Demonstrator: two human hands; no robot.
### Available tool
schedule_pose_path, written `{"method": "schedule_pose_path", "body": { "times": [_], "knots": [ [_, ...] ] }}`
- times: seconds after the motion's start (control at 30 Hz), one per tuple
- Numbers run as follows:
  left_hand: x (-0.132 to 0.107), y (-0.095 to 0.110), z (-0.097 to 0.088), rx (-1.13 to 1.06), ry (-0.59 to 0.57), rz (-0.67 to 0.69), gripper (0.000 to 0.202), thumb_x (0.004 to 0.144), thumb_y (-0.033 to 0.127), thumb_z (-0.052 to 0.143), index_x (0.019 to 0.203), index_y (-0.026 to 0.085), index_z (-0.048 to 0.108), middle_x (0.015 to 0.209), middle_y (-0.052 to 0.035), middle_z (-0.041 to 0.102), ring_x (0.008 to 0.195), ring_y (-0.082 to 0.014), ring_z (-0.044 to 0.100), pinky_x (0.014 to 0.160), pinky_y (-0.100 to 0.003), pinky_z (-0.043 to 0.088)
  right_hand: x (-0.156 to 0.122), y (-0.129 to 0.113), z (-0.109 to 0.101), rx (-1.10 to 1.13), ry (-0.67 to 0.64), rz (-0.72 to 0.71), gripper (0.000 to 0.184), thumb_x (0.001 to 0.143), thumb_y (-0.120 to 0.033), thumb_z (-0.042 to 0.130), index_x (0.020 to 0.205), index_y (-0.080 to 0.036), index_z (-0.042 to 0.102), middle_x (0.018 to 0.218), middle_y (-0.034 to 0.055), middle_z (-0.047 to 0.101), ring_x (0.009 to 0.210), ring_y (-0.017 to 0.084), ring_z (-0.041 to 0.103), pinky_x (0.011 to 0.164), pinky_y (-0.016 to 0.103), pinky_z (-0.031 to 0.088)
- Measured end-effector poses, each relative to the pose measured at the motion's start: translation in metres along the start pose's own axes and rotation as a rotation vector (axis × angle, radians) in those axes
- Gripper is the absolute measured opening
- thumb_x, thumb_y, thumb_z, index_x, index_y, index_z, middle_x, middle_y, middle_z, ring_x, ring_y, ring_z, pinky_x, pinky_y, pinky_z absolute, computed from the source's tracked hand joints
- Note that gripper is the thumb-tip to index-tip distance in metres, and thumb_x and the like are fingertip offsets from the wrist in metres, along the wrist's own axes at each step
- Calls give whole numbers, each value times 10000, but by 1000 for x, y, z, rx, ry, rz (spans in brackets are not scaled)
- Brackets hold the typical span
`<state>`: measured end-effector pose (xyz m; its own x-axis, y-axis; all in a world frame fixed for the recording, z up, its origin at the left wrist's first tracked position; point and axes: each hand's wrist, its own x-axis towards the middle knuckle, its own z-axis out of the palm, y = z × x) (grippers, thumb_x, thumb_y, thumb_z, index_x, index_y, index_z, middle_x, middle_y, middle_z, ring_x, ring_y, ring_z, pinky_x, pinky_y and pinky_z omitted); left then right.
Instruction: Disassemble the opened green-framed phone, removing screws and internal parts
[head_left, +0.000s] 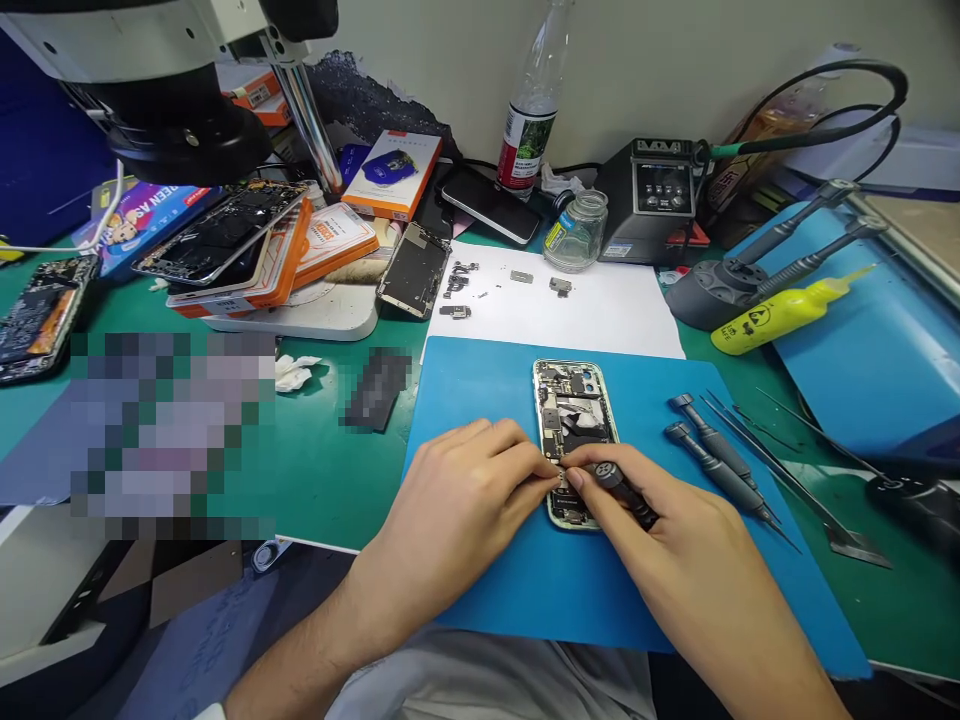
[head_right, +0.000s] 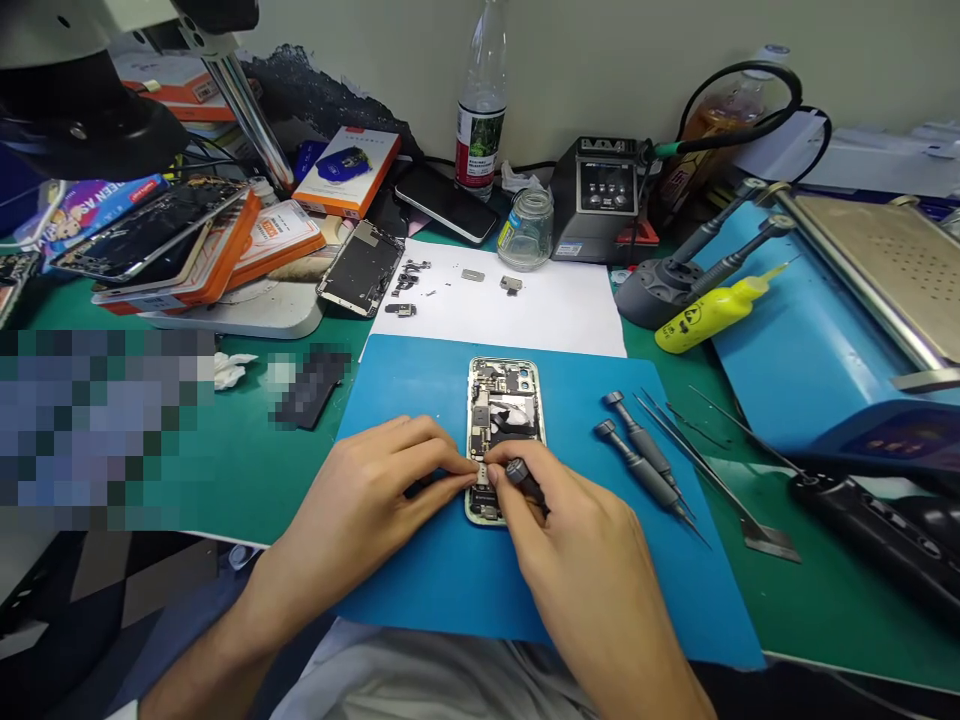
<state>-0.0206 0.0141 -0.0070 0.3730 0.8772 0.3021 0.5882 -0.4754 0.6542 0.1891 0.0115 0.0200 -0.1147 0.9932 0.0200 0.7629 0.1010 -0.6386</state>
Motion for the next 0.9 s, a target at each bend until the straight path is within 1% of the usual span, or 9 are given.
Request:
{"method": "schedule_pose_path", "body": {
  "times": [0.1,0.2,0.33,0.47,0.57,0.63,0.77,0.83,0.9],
  "knots": [
    [0,0,0,4,-6,-3,97,1121,235,741,1046,200,792,1015,6,781,894,-195,727,801,-355,503,-1,0,1,-25,45,-28,237,1043,-438,624,971,-326,820,853,-33,850,666,205,803,528,283,550],
    [1,0,0,11,-15,-2,108,1127,244,731,1045,205,789,999,6,772,888,-196,717,787,-352,500,-3,-1,2,-53,85,-75,217,1048,-418,632,972,-320,810,858,-38,855,682,206,819,536,282,556],
    [1,-1,0,13,-14,-3,148,1138,264,717,1019,205,782,1005,4,775,890,-195,715,784,-357,500,-5,-1,3,-165,94,-167,234,1075,-356,583,998,-315,801,900,-36,866,673,207,820,527,291,536],
    [0,-2,2,31,-15,-2,165,1136,278,723,999,209,783,998,5,779,889,-199,715,778,-362,492,-3,1,2,-278,82,-214,284,1104,-354,526,1023,-300,793,899,-5,866,619,226,792,494,312,489],
    [-1,-2,3,47,-13,-11,153,1131,275,731,1003,212,788,1006,2,790,899,-203,723,775,-363,489,2,1,0,-269,31,-193,273,1090,-376,524,1005,-305,773,820,-17,840,575,233,767,477,314,471],
    [0,-2,3,55,-13,-10,150,1128,277,737,1001,214,786,1003,3,793,895,-204,724,772,-363,490,5,1,-2,-225,-23,-147,262,1077,-390,521,995,-314,758,780,-30,823,567,231,761,475,310,472],
    [1,-3,3,64,-13,7,148,1124,283,743,995,223,784,1001,7,793,889,-205,722,759,-359,496,10,-2,-5,-166,-103,-46,272,1065,-428,501,980,-315,734,768,-8,812,611,248,773,507,312,494],
    [1,-2,2,70,-13,6,141,1119,275,749,996,218,786,1002,3,794,891,-206,728,759,-359,501,10,-3,-6,-139,-110,-13,260,1052,-455,522,982,-309,726,750,-1,797,610,253,767,508,316,491],
    [1,-1,1,69,-8,7,131,1111,264,759,995,212,790,994,-2,794,892,-209,736,760,-355,508,9,-3,-6,-122,-73,15,244,1030,-484,568,1022,-303,731,691,-11,761,573,253,746,483,317,467]
  ]
}}
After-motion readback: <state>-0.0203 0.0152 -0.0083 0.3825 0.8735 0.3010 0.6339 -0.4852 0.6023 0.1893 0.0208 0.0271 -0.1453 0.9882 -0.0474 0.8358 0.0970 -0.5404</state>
